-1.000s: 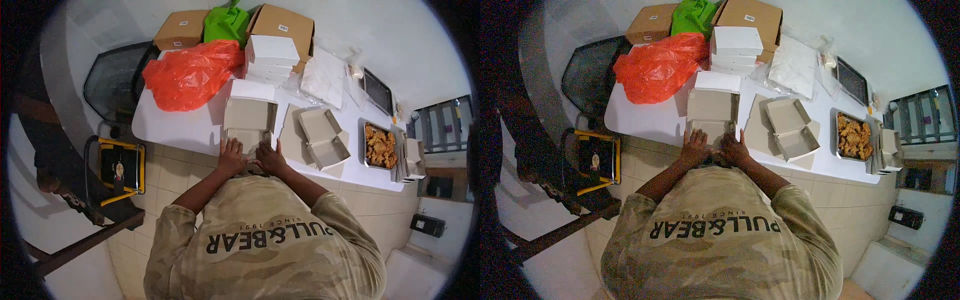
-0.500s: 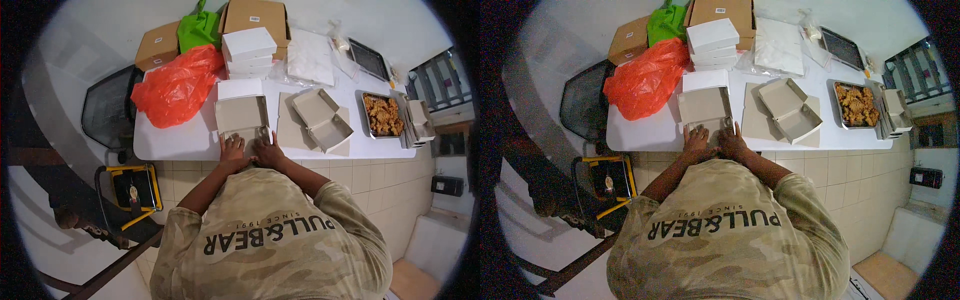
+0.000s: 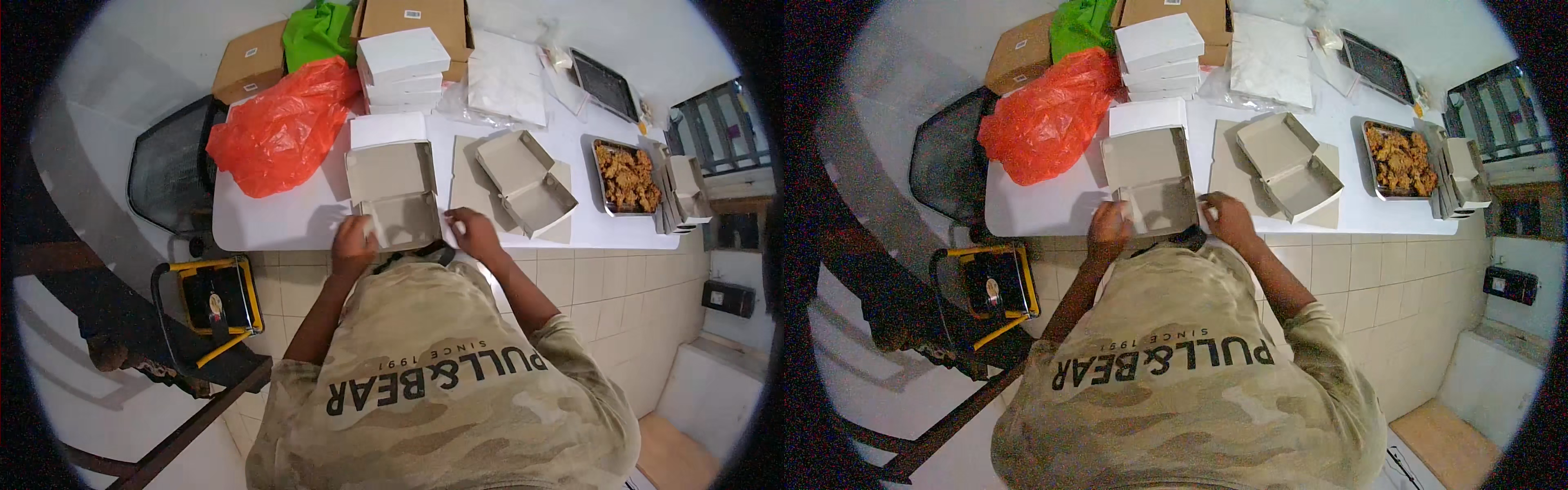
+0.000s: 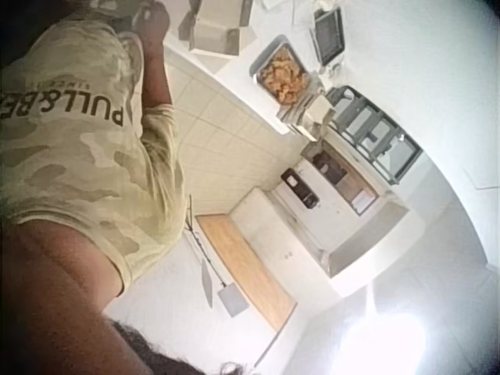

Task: The person assembles cardboard food boxes by hand on a table, including placing a white liner inside one and stacking the finished boxes.

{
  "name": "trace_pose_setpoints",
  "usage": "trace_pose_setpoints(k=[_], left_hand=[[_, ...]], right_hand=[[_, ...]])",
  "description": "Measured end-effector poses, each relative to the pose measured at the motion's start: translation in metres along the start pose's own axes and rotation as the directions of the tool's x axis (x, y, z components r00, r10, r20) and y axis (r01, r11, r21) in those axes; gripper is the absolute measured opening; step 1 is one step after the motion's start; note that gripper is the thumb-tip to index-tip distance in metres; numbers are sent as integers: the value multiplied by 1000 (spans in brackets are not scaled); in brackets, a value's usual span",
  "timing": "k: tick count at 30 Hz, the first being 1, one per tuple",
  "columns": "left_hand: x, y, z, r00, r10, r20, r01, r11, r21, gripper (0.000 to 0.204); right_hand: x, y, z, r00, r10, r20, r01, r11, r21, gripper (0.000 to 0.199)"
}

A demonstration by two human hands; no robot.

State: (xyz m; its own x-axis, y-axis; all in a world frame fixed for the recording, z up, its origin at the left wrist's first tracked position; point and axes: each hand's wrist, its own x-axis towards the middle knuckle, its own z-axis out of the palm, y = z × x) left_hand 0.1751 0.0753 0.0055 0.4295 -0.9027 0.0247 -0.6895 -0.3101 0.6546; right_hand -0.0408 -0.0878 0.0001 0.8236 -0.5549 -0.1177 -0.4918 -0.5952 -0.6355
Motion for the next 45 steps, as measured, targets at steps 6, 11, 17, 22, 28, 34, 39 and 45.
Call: trace_pose_setpoints(k=[6,11,17,22,28,34,39,45], left_hand=[[-12,-78,31,934,-333,-131,299,927,-228,35],[2,-64,55,901,-415,125,433,846,-311,44],[4,-64,66,941,-331,70,331,944,13,49],[8,-61,66,896,-427,121,422,904,66,49],[11,-52,60,886,-452,102,446,892,80,46],[11,-49,60,912,-404,72,398,914,81,47],[10,-56,60,898,-420,130,422,907,13,47],[8,-69,67,930,-326,169,338,940,-50,48]], right_hand=[[0,30,13,933,339,-125,-308,927,214,40],[26,13,32,909,395,134,-410,905,114,59],[32,13,53,944,313,102,-308,949,-63,55],[32,5,51,928,367,61,-363,929,-68,55],[29,7,56,923,382,38,-378,922,-84,55],[29,10,63,934,357,24,-353,930,-103,59],[31,2,56,912,406,55,-399,911,-102,65],[32,3,57,901,430,49,-429,903,-35,60]])
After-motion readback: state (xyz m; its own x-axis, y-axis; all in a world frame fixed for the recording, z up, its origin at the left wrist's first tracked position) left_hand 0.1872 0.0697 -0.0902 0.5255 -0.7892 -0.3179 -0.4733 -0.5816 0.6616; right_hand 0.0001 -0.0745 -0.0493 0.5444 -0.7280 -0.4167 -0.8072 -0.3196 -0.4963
